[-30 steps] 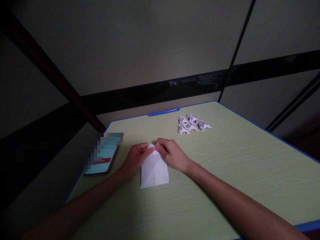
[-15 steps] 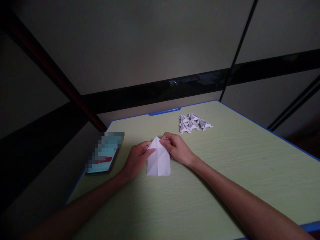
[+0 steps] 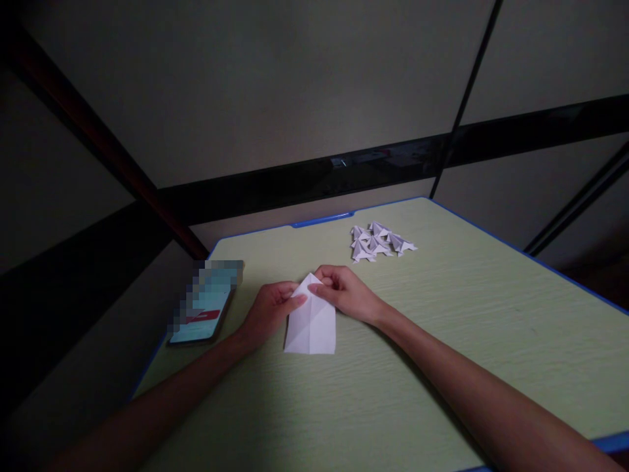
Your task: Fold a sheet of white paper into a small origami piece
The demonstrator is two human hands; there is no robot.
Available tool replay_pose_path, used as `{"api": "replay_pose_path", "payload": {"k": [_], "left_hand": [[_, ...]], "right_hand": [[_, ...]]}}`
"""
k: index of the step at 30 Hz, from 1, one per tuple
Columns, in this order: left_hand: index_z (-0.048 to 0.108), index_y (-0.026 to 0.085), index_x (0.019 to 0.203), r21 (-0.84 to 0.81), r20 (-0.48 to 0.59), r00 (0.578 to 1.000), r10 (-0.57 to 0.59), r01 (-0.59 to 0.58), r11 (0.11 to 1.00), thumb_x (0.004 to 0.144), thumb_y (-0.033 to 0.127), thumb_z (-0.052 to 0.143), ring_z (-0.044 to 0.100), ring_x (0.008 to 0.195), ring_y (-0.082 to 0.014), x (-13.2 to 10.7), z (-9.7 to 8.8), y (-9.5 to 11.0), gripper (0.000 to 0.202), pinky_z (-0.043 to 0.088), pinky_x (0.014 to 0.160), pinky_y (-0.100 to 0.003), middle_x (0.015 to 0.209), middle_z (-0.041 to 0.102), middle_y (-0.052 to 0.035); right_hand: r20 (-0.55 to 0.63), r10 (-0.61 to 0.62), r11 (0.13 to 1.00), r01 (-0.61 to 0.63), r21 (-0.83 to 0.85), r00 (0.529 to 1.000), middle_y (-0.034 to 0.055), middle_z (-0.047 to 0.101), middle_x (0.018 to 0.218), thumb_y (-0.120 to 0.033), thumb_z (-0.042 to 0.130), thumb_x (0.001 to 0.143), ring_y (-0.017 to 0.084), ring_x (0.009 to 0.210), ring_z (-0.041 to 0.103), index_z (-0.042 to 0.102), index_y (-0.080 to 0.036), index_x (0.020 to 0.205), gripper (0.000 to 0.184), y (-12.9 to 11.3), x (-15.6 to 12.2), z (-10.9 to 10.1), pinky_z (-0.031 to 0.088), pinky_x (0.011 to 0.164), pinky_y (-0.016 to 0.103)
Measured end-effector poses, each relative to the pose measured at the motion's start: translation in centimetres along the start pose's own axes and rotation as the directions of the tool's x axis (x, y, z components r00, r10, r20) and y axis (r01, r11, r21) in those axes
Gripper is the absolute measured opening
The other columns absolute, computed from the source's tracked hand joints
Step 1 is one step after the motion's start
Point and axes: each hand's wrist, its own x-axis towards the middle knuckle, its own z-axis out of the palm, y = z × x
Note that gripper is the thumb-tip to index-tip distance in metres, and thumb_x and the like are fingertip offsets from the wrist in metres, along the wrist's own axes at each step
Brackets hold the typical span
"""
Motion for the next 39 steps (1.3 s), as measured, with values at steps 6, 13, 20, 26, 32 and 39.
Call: {"api": "replay_pose_path", "payload": {"k": [6, 13, 20, 26, 32, 39], "left_hand": [[0.053, 0.012, 0.061, -0.059, 0.071, 0.997, -0.028, 0.032, 0.998, 0.061, 0.027, 0.056, 0.044, 0.049, -0.0081, -0.1, 0.1, 0.3, 0.016, 0.030, 0.047, -0.020, 0.053, 0.051, 0.0022], [0.050, 0.013, 0.061, -0.021, 0.040, 0.997, -0.071, 0.072, 0.997, 0.059, 0.031, 0.057, 0.041, 0.047, -0.0077, -0.3, 0.4, 0.9, 0.020, 0.027, 0.045, -0.020, 0.053, 0.047, 0.0033], [0.039, 0.014, 0.047, 0.112, -0.013, 1.000, 0.027, -0.026, 0.993, 0.068, 0.037, 0.047, 0.027, 0.044, -0.0054, 0.0, 0.1, 0.4, 0.032, 0.018, 0.042, -0.020, 0.046, 0.032, 0.0050], [0.047, 0.012, 0.055, 0.021, 0.148, 0.989, 0.013, -0.016, 1.000, 0.069, 0.036, 0.047, 0.030, 0.045, -0.0051, 0.3, -0.7, -0.2, 0.028, 0.020, 0.043, -0.019, 0.049, 0.037, 0.0044], [0.049, 0.011, 0.057, 0.107, 0.216, 0.976, -0.011, -0.013, 0.994, 0.069, 0.031, 0.047, 0.033, 0.046, -0.0054, 0.2, -0.9, 0.0, 0.024, 0.023, 0.044, -0.018, 0.050, 0.040, 0.0039], [0.045, 0.013, 0.050, 0.176, 0.162, 0.986, -0.022, -0.007, 0.984, 0.067, 0.029, 0.049, 0.039, 0.043, -0.0056, 0.2, -0.4, 0.1, 0.024, 0.029, 0.042, -0.018, 0.046, 0.041, 0.0045]], "right_hand": [[-0.028, 0.033, 0.999, -0.033, -0.024, 0.999, -0.0051, 0.039, 0.051, -0.029, 0.053, 0.069, 0.004, 0.043, 0.034, 0.043, -0.014, 0.063, 0.019, -0.1, -0.1, 0.2, 0.023, 0.038, 0.018], [-0.069, 0.030, 0.997, -0.035, -0.075, 0.997, -0.0048, 0.039, 0.051, -0.028, 0.051, 0.069, 0.005, 0.043, 0.034, 0.044, -0.014, 0.064, 0.016, -0.3, -0.2, 0.8, 0.023, 0.038, 0.018], [-0.043, 0.047, 0.998, -0.048, -0.035, 0.998, -0.0043, 0.041, 0.051, -0.030, 0.053, 0.068, 0.005, 0.043, 0.036, 0.045, -0.014, 0.064, 0.019, -0.4, -0.2, 0.7, 0.024, 0.039, 0.018], [0.016, 0.087, 0.992, -0.088, 0.095, 0.996, -0.0035, 0.045, 0.051, -0.036, 0.056, 0.064, 0.004, 0.041, 0.036, 0.045, -0.013, 0.064, 0.026, -0.2, -0.2, 0.2, 0.024, 0.039, 0.018], [0.059, 0.067, 0.998, -0.068, 0.006, 0.996, -0.0065, 0.037, 0.046, -0.034, 0.055, 0.067, 0.004, 0.040, 0.030, 0.042, -0.014, 0.060, 0.024, -0.4, -0.3, 0.0, 0.020, 0.039, 0.019], [-0.044, -0.019, 0.990, 0.012, -0.144, 0.999, -0.0062, 0.032, 0.048, -0.036, 0.055, 0.067, 0.004, 0.043, 0.028, 0.043, -0.014, 0.055, 0.027, -0.3, -0.2, 0.5, 0.020, 0.039, 0.019]]}}
